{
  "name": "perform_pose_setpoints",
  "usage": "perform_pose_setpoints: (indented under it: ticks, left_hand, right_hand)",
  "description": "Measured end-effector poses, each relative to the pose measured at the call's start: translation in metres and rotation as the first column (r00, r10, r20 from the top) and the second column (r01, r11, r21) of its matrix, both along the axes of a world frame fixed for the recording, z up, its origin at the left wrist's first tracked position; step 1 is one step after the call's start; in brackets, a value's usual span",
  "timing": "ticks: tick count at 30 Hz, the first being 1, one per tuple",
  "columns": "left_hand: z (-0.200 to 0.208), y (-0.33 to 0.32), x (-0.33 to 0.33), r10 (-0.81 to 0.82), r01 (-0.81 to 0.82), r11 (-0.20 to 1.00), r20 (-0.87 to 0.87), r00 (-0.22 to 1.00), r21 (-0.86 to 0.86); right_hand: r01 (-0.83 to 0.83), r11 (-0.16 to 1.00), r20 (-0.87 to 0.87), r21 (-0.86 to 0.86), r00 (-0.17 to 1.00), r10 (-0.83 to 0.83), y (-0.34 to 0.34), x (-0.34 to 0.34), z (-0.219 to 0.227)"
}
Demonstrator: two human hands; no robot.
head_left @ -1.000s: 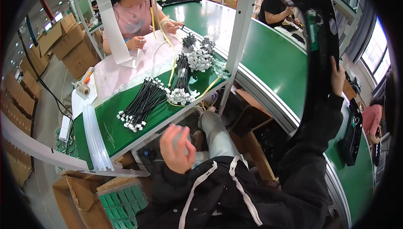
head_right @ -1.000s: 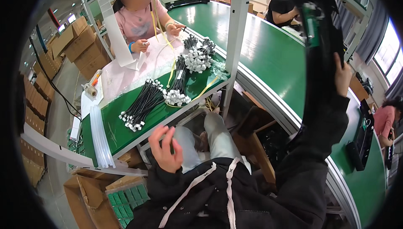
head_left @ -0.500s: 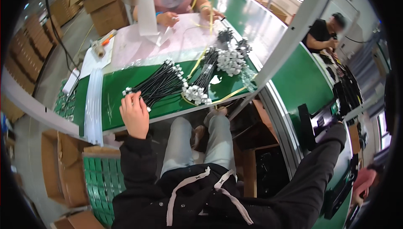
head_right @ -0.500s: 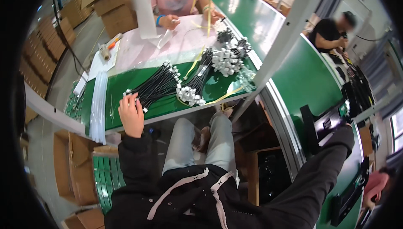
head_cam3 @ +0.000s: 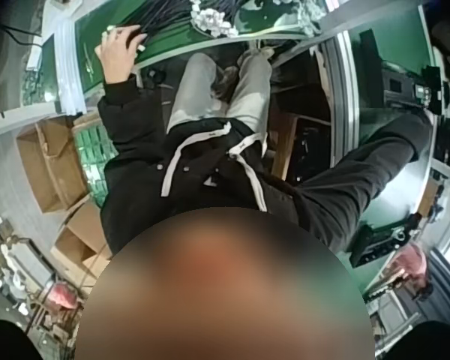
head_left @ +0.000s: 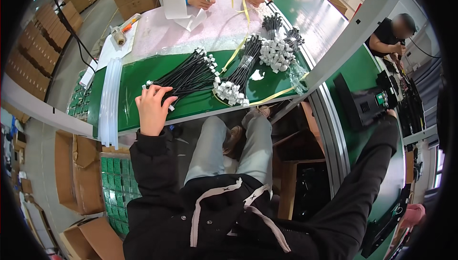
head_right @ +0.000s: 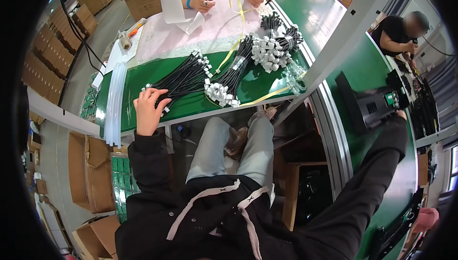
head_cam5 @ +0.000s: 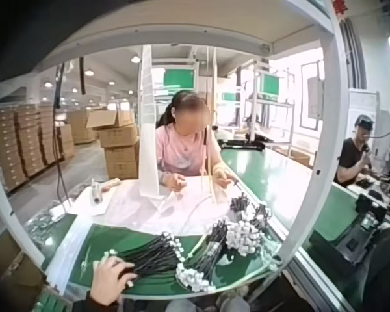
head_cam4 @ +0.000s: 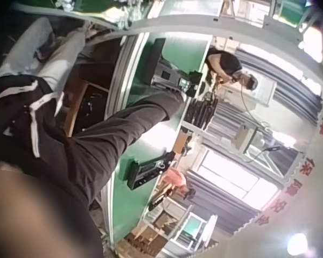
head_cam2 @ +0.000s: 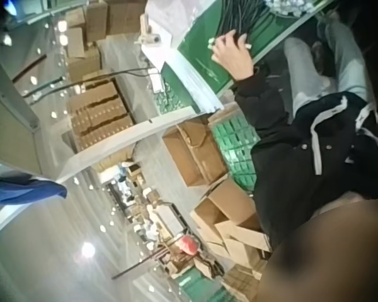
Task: Assembling electronic components into a plastic housing and securing wiring with cable ties at a factory workstation.
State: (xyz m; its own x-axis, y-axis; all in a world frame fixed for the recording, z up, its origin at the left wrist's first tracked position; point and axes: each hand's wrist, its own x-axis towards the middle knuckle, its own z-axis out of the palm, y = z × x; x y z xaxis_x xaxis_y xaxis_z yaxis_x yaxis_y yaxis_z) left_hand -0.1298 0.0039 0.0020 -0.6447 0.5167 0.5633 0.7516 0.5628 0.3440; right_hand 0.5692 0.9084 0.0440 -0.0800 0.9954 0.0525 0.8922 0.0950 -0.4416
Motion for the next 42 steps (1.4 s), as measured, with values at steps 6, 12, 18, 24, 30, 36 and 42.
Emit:
perform_pose_setpoints:
  ticks: [6,12,18,24,30,36,42]
  left_hand:
    - [0.037,0.022,0.024,0.069,-0.077,0.996,-0.156,0.985,-0.045]
    - [0.026,0.006,0.017,0.111,-0.087,0.977,-0.115,0.987,0.195]
    - [0.043,0.002,0.021,0.195,-0.128,0.917,-0.144,0.970,0.378]
    - [0.079,0.012,0.072,0.150,0.041,0.846,-0.312,0.938,0.532]
    - [0.072,0.037,0.169,-0.420,0.417,0.762,-0.112,0.901,0.496]
    - [0.067,0.040,0.207,-0.696,0.623,0.717,0.258,0.670,0.313]
    - [0.068,0.038,0.224,-0.833,0.778,0.530,0.038,0.551,0.338]
  right_hand:
    - [0.100,0.936,-0.852,-0.336,0.392,-0.348,-0.028,-0.222,-0.084]
    - [0.005,0.930,-0.894,-0.368,0.272,-0.356,-0.146,-0.317,-0.021]
    - [-0.164,0.986,-0.963,0.028,0.262,0.071,-0.244,-0.315,0.072]
    - [-0.509,0.560,-0.348,0.654,0.455,0.820,-0.560,-0.382,0.128]
    - [-0.618,-0.116,0.530,0.777,0.544,0.651,-0.690,-0.389,0.084]
    - [-0.665,-0.023,0.595,0.746,0.650,0.473,-0.696,-0.315,0.046]
    - [-0.056,0.419,0.207,0.906,0.923,-0.325,-0.632,-0.147,0.062]
